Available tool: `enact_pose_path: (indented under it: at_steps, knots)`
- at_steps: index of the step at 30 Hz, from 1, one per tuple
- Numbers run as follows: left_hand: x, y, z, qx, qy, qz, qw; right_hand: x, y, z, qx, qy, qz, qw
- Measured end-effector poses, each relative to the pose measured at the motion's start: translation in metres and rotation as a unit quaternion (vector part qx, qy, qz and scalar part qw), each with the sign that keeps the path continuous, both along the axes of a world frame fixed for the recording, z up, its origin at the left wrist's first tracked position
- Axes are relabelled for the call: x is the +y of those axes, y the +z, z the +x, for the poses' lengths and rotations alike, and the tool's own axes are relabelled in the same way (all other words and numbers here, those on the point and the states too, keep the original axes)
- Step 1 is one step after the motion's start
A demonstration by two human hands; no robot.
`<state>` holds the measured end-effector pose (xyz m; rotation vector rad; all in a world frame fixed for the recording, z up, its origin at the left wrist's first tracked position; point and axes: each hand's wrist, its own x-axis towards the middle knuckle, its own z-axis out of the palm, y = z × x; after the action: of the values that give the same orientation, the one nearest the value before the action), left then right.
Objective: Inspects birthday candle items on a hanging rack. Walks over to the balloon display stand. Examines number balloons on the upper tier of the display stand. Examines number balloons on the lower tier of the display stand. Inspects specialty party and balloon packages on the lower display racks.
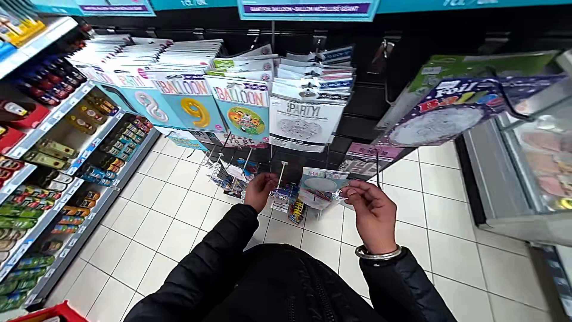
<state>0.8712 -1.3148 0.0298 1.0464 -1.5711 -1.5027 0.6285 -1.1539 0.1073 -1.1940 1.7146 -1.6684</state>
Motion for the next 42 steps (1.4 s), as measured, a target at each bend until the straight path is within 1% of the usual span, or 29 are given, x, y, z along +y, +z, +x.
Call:
enact_pose_path:
  at_steps: [3,6,9,11,15,17,21,25,28,32,35,38,42]
  knots:
    - [-0.017,0.004,0.037,0.030,0.070,0.002,0.997,-0.018,-0.002,0.026,0.009,0.035,0.012,0.999]
    - [-0.043,0.004,0.073,0.022,0.152,-0.030,0.988,-0.034,-0.004,0.053,0.017,0.062,0.029,0.997]
    - [-0.087,0.000,0.102,-0.009,0.224,-0.058,0.973,-0.052,-0.005,0.077,0.020,0.075,0.036,0.996]
    - [-0.125,-0.008,0.120,-0.040,0.231,-0.074,0.969,-0.065,-0.005,0.097,0.016,0.072,0.039,0.997]
    - [-0.189,-0.020,0.141,-0.084,0.170,-0.086,0.978,-0.089,-0.003,0.140,0.011,0.067,0.041,0.997]
    - [-0.212,-0.027,0.146,-0.103,0.140,-0.098,0.980,-0.098,-0.002,0.161,0.013,0.064,0.044,0.997]
    - [-0.243,-0.030,0.149,-0.123,0.096,-0.090,0.984,-0.108,0.000,0.196,0.008,0.024,0.047,0.999]
    - [-0.266,-0.037,0.151,-0.146,0.060,-0.122,0.980,-0.110,-0.003,0.224,0.005,-0.026,0.051,0.998]
    - [-0.275,-0.038,0.157,-0.166,0.030,-0.119,0.978,-0.107,-0.005,0.247,-0.007,-0.059,0.058,0.997]
    - [-0.279,-0.043,0.159,-0.117,-0.017,-0.103,0.988,-0.099,-0.006,0.274,-0.009,-0.093,0.075,0.993]
    - [-0.280,-0.042,0.167,-0.133,-0.053,-0.099,0.985,-0.096,-0.001,0.290,-0.015,-0.109,0.087,0.990]
    - [-0.281,-0.047,0.173,-0.142,-0.068,-0.115,0.981,-0.091,0.002,0.293,-0.010,-0.121,0.093,0.988]
    - [-0.270,-0.046,0.188,-0.084,-0.064,-0.105,0.989,-0.084,0.009,0.292,-0.013,-0.132,0.113,0.985]
